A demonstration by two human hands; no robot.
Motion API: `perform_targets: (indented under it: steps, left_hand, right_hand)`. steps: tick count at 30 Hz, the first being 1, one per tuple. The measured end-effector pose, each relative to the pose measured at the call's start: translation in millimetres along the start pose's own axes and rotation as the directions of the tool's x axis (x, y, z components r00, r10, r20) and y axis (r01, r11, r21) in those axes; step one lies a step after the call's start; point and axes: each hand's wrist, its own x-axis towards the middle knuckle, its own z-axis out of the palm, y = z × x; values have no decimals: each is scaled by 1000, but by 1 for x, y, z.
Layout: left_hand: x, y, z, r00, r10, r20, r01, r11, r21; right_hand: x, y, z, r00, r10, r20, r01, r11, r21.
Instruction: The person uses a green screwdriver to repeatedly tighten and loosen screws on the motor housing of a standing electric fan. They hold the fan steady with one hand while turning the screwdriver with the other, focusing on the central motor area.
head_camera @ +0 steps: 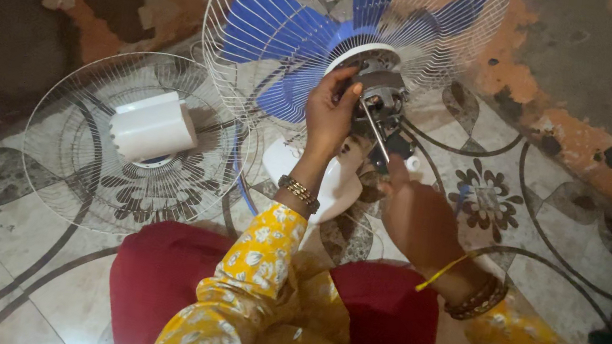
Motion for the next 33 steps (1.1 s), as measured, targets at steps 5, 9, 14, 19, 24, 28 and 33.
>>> perform_targets:
  steps: [5, 9, 14, 19, 24, 28, 33]
  left_hand:
    - [1, -11, 2, 999, 50, -9, -49, 991, 125]
    - [6, -20, 2, 992, 127, 17, -128, 991, 38]
    - [-6, -12, -12, 990, 140, 32, -142, 988, 54]
    - [-32, -12, -19, 976, -166, -142, 167, 986, -3]
    - [-54, -25, -25, 980, 52, -194, -27, 991, 131]
    - [-74, -34, -32, 986, -118, -116, 111, 991, -70]
    - [-100, -36, -17, 997, 46, -62, -40, 995, 89]
  right_hand:
    - [-2, -6, 4, 994, 33, -103, -46, 990, -130]
    - [-1, -6, -2, 999, 22, -24, -26, 985, -171]
    - [-13, -4, -12, 995, 63, -72, -25, 896, 444]
    - [-49, 4, -2, 983, 182, -5, -17, 120, 993]
    - [-62, 15, 12, 875, 464, -136, 170, -32, 985]
    - [-61, 16, 27, 869, 475, -139, 89, 127, 988]
    - [-48, 13, 65, 900, 419, -117, 180, -114, 977]
